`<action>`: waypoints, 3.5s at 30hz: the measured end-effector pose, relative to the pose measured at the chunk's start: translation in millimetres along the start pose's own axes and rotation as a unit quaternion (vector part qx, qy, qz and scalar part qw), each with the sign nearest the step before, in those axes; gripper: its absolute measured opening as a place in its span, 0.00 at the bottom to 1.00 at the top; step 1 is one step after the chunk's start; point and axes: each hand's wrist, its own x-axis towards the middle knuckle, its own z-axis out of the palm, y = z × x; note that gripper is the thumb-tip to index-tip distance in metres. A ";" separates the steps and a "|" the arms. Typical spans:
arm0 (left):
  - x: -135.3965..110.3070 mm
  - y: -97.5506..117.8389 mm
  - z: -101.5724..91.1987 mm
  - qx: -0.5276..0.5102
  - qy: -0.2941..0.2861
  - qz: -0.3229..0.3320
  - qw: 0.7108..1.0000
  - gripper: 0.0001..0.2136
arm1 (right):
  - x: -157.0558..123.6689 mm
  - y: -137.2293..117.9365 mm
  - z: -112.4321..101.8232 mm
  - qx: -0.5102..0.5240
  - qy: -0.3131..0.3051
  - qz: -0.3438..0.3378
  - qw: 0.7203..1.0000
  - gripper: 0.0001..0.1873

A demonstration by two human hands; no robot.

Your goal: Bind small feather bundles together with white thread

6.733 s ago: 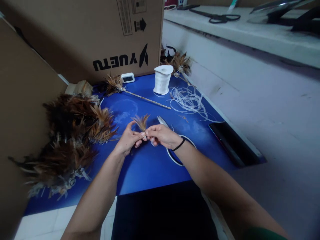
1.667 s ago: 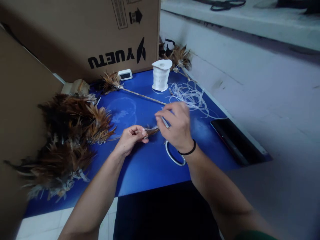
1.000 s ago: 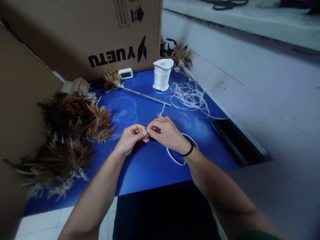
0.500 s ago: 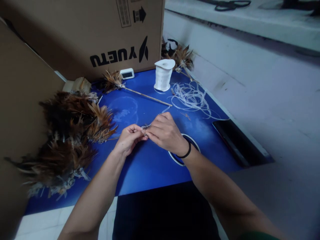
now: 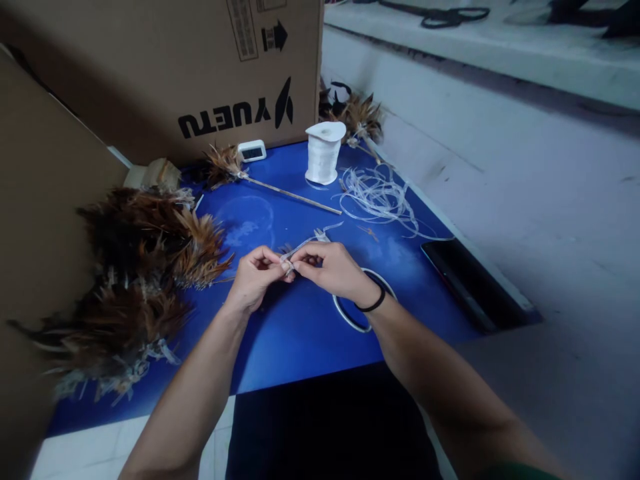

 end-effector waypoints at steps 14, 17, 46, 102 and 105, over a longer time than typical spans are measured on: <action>-0.6 -6.2 0.0 0.092 0.035 0.158 0.982 0.10 | 4.7 6.5 6.0 0.181 -0.009 0.070 0.981 0.04; -1.2 -6.4 0.8 0.107 0.046 0.168 0.979 0.10 | 4.4 5.5 6.1 0.197 -0.005 0.077 0.977 0.04; -2.0 -10.6 4.7 0.202 0.094 0.219 0.950 0.06 | -2.6 -6.1 12.5 -0.061 0.040 -0.046 0.996 0.03; -3.5 -11.5 2.0 0.270 0.116 0.291 0.910 0.02 | -1.6 2.4 15.6 0.079 0.043 -0.029 0.996 0.04; -4.3 -10.5 3.4 0.282 0.115 0.297 0.905 0.02 | -1.1 3.8 14.6 0.087 0.021 -0.014 0.996 0.03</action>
